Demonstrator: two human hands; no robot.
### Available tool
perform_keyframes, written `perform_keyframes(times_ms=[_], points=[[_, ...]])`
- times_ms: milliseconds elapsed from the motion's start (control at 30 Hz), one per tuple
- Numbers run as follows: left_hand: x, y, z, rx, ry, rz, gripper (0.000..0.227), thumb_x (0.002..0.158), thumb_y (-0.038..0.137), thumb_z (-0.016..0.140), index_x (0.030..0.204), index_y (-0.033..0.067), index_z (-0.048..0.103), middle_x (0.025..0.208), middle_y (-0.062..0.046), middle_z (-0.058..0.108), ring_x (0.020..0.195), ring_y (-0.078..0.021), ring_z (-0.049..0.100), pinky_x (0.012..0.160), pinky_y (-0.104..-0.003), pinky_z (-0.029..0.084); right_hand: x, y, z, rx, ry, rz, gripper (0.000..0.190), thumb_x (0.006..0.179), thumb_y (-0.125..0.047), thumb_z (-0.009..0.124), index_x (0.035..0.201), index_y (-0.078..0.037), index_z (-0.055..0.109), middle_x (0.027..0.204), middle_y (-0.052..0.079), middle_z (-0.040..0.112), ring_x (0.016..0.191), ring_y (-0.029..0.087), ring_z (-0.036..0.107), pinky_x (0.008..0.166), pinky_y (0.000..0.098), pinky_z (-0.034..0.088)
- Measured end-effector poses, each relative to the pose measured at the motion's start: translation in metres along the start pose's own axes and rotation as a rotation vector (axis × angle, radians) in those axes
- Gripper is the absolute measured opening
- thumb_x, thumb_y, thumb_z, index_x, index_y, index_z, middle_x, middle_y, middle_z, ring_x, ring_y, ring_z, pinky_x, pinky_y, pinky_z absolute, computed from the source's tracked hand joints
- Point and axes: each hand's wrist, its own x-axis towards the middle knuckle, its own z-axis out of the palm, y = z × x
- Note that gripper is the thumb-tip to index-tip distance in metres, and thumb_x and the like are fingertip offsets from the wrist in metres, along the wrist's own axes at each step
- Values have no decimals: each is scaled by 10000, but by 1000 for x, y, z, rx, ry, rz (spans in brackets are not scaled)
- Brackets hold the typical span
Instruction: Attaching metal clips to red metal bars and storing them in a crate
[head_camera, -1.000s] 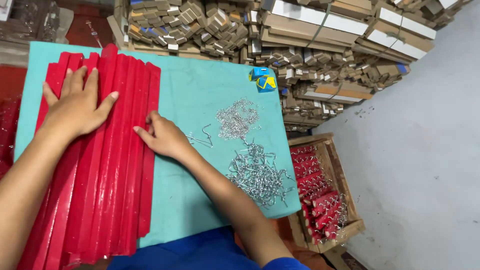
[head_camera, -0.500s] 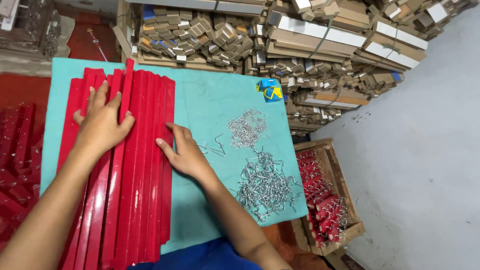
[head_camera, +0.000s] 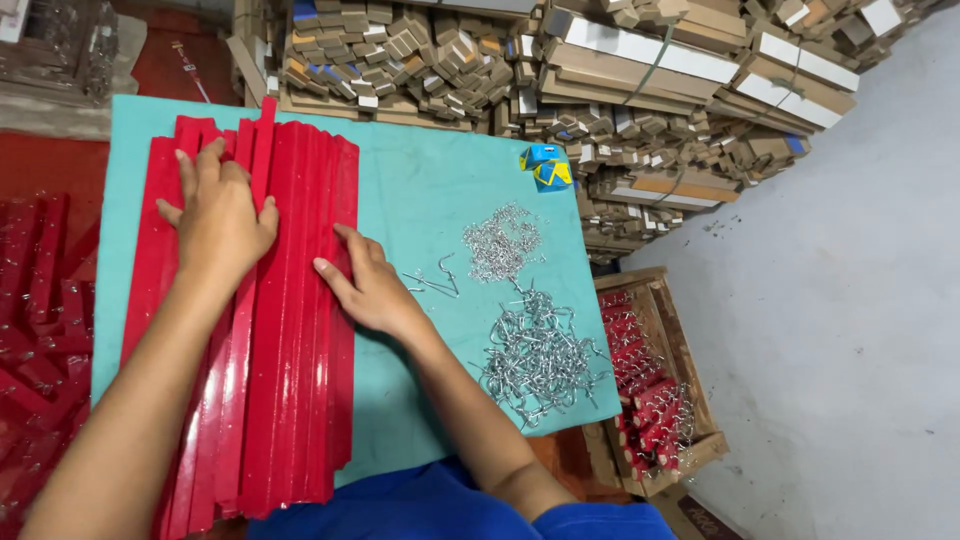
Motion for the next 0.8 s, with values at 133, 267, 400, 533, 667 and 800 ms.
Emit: perform_keyframes(times_ms=[133, 267, 400, 533, 667, 800], points=[[1, -10, 4, -73, 116, -6, 326, 881, 157, 685, 1109, -68, 629, 1522, -219, 451, 1479, -448, 272, 909, -917, 235, 18, 16, -3, -17, 13, -155, 657, 996, -516, 422, 1458, -51, 393, 1475, 272, 509, 1418, 393, 440, 1153, 459, 359], [1, 7, -12, -217, 181, 8, 238, 915, 141, 697, 1050, -24, 593, 1448, -202, 483, 1402, -482, 384, 848, -912, 299, 26, 3, -20, -110, 39, -103, 577, 1025, -502, 443, 1421, -83, 477, 1417, 296, 517, 1390, 441, 481, 1174, 512, 341], [16, -16, 3, -336, 393, 243, 226, 906, 60, 756, 1017, -46, 590, 1218, -212, 601, 1171, -492, 609, 869, -608, 528, 44, -6, -14, -80, 167, -229, 458, 1064, -474, 513, 1358, -135, 601, 1282, 248, 576, 1286, 487, 570, 1160, 555, 374], [5, 2, -20, -490, 445, 321, 192, 979, 13, 764, 1028, -48, 588, 1195, -199, 621, 1173, -481, 615, 941, -537, 508, 45, -25, 9, 141, 130, -320, 434, 1093, -471, 490, 1371, -164, 620, 1227, 247, 664, 1264, 476, 607, 1118, 570, 454], [7, 15, -29, -1005, 345, 260, 101, 1103, 48, 638, 1071, 25, 546, 1300, -221, 637, 1152, -230, 687, 983, -279, 557, 37, -31, 35, 441, -3, -394, 337, 1100, -401, 419, 1063, -103, 570, 992, -26, 598, 948, 84, 553, 873, 294, 483], [9, 15, -40, -1060, 276, 128, 62, 1107, 96, 593, 1111, 72, 650, 1306, -81, 695, 1092, -90, 678, 928, -180, 550, 34, -29, 58, 1039, -103, -467, 264, 1154, -200, 569, 1382, -78, 621, 1167, 34, 732, 1026, 108, 711, 912, 264, 615]])
